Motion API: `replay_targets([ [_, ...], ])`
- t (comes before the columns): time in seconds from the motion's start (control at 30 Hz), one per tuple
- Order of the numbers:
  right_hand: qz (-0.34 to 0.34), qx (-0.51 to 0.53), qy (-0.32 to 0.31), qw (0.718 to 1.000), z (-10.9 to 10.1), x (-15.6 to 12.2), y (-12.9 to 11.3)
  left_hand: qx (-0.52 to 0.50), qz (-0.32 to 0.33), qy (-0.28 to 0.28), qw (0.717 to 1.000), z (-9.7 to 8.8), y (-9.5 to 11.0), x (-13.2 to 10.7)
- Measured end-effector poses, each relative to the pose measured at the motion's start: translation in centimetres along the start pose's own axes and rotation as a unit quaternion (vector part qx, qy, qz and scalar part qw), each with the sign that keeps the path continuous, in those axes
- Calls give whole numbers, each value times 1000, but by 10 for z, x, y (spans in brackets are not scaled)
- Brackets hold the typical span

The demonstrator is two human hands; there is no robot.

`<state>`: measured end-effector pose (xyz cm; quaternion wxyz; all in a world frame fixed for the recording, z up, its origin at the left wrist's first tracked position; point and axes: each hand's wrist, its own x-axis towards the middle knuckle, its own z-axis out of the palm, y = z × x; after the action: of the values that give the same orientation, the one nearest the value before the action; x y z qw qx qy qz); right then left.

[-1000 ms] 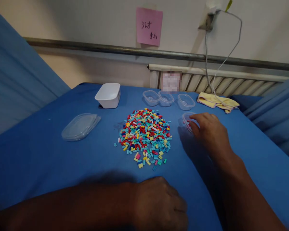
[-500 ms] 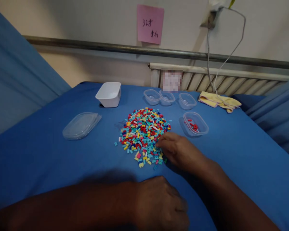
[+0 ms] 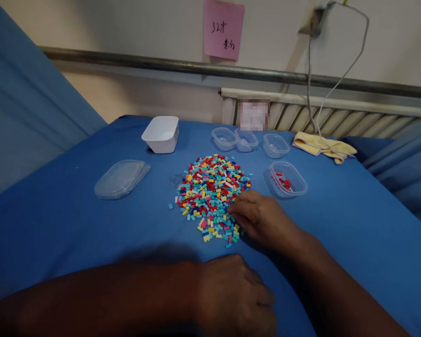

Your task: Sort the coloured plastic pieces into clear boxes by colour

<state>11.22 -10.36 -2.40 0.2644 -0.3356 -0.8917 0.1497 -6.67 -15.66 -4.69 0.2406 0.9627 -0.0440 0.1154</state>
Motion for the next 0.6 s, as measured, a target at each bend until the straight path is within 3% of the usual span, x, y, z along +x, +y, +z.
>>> replay_targets([
  [0.2, 0, 42, -86, 995, 6, 7, -18, 1, -1, -14, 1000, -5, 4, 4],
  [0.4, 20, 26, -74, 997, 12, 8, -18, -32, -13, -14, 999, -10, 5, 9],
  [0.6, 14, 8, -93, 996, 12, 12, -17, -25, -19, 6, 999, -2, 2, 13],
])
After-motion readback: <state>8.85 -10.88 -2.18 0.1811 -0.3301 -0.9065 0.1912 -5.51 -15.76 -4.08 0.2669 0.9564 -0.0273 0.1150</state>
